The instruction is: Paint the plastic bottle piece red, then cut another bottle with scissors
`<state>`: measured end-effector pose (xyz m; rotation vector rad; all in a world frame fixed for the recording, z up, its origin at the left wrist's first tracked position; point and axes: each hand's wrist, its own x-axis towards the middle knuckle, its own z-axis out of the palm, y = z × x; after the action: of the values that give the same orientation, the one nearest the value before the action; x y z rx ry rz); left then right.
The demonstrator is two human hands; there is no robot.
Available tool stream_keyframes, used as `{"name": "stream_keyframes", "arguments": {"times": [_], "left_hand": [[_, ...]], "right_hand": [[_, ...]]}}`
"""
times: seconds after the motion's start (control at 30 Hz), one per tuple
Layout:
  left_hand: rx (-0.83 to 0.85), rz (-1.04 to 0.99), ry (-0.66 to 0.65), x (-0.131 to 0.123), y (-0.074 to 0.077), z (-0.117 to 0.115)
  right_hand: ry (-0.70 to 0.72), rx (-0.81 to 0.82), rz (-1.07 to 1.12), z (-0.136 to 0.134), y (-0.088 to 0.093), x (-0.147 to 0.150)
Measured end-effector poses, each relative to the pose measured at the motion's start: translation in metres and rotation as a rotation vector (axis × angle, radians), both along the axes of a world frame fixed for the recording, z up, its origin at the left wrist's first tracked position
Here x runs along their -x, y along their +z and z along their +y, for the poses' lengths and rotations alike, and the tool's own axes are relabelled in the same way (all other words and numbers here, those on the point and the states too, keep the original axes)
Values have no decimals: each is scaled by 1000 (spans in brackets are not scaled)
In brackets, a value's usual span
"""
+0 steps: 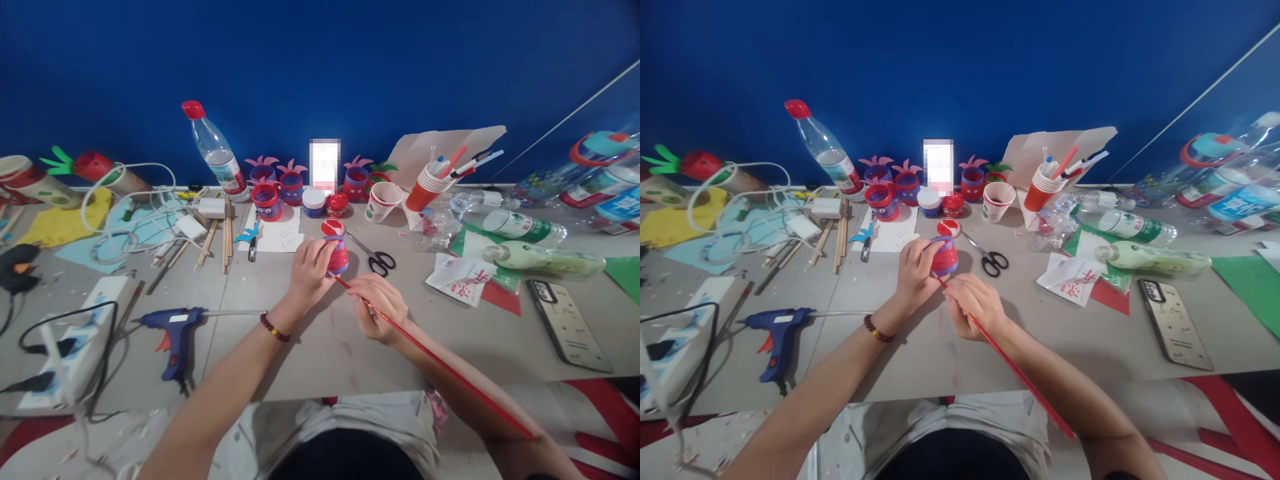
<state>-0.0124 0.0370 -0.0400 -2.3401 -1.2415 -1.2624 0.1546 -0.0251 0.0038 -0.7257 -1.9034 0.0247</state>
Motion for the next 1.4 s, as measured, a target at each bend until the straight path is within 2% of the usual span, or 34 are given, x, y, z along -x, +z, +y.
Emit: {"name": "stream_keyframes", "arguments": {"times": [0.2, 0.33, 0.47, 0.63, 0.87, 1.1, 1.4], "left_hand": [[-39, -19, -21, 3, 3, 3], [-47, -44, -11, 3, 4, 4], [-42, -62, 19, 5, 5, 4], [-41, -84, 30, 4, 7, 3], [-1, -36, 55, 0, 3, 2], [-19, 33, 76, -1, 6, 0], [-5, 47, 53, -1, 3, -1]], "right_hand": [[-61, 54, 50, 4, 4, -2], [-103, 28, 73, 8, 7, -6], [-192, -12, 91, 13, 11, -12], [-285, 34, 42, 19, 7, -24], [-134, 19, -22, 14, -8, -19], [-48, -24, -100, 5, -6, -6], [3, -6, -52, 1, 5, 4]]}}
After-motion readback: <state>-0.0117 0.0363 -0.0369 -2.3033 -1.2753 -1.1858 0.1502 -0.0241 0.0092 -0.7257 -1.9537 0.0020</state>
